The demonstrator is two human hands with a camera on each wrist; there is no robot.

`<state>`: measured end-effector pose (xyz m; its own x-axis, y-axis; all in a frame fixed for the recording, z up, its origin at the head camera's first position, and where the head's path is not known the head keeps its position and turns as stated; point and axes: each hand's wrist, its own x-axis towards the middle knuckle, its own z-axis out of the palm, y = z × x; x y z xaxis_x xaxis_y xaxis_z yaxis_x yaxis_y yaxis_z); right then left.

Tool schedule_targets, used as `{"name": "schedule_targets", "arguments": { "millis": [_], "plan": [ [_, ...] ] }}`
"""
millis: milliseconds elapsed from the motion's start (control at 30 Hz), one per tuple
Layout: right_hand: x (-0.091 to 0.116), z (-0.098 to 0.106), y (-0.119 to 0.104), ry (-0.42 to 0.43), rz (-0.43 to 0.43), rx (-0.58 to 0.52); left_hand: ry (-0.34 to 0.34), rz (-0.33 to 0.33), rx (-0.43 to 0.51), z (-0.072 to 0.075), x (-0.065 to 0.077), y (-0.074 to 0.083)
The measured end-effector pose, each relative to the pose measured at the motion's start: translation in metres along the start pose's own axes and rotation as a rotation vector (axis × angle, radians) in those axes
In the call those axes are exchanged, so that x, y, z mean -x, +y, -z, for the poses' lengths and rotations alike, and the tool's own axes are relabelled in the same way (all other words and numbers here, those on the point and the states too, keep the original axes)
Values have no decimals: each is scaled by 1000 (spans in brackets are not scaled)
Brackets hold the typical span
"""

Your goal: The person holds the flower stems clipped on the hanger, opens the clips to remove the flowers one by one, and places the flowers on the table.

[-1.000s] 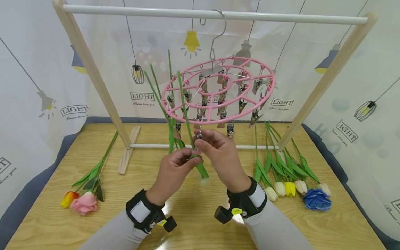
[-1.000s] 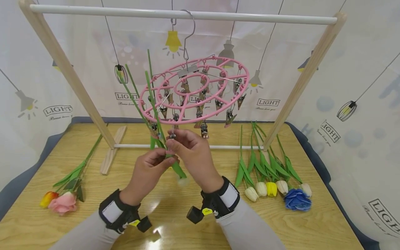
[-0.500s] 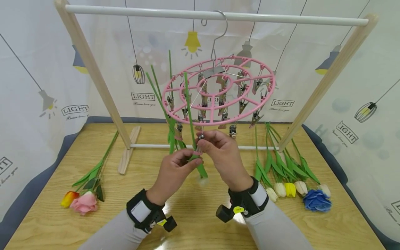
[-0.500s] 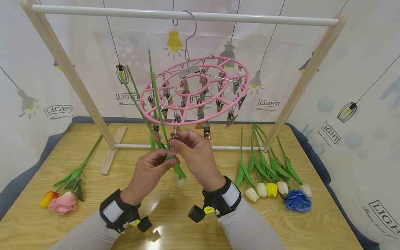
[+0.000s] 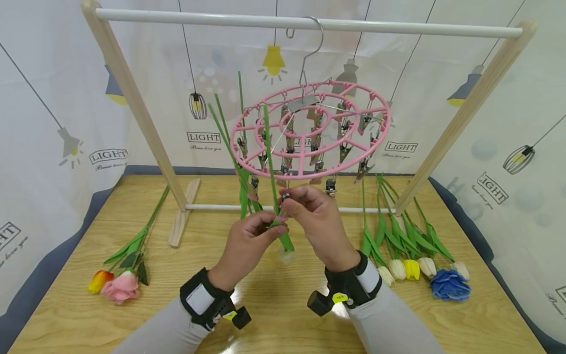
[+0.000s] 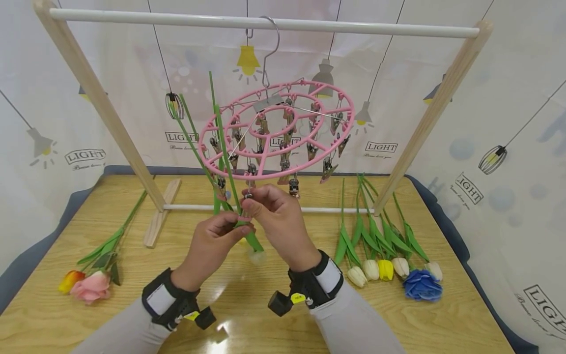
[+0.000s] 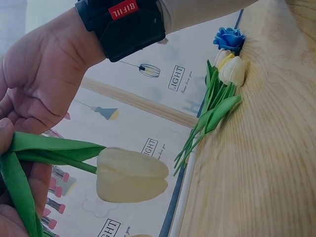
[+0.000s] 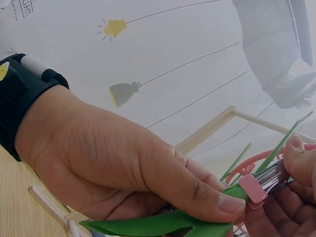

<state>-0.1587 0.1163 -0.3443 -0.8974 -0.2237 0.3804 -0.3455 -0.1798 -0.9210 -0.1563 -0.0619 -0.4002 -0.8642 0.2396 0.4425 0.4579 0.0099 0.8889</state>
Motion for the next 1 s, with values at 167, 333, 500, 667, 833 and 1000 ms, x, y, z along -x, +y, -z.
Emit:
{"name": "schedule_targets", "arguments": {
  "millis": [167,333,500,667,833,1000],
  "plan": [
    [1,0,0,-11,33,-16,-12,-9,26,0,0,0],
    [1,1,0,-21,51,-23,-20,-11,26,0,1,0],
    [1,2,-1,-27,53,-16,-35,-14,19,1,2,1],
    [1,4,-3,-44,62,-21,-26,-9,-9,5,5,0],
    [1,4,-5,-66,45,-23,-8,30,-30,12,8,1],
    [-3,4,-4,-42,-23,22,4,35,19,15,8,4]
  ]
}}
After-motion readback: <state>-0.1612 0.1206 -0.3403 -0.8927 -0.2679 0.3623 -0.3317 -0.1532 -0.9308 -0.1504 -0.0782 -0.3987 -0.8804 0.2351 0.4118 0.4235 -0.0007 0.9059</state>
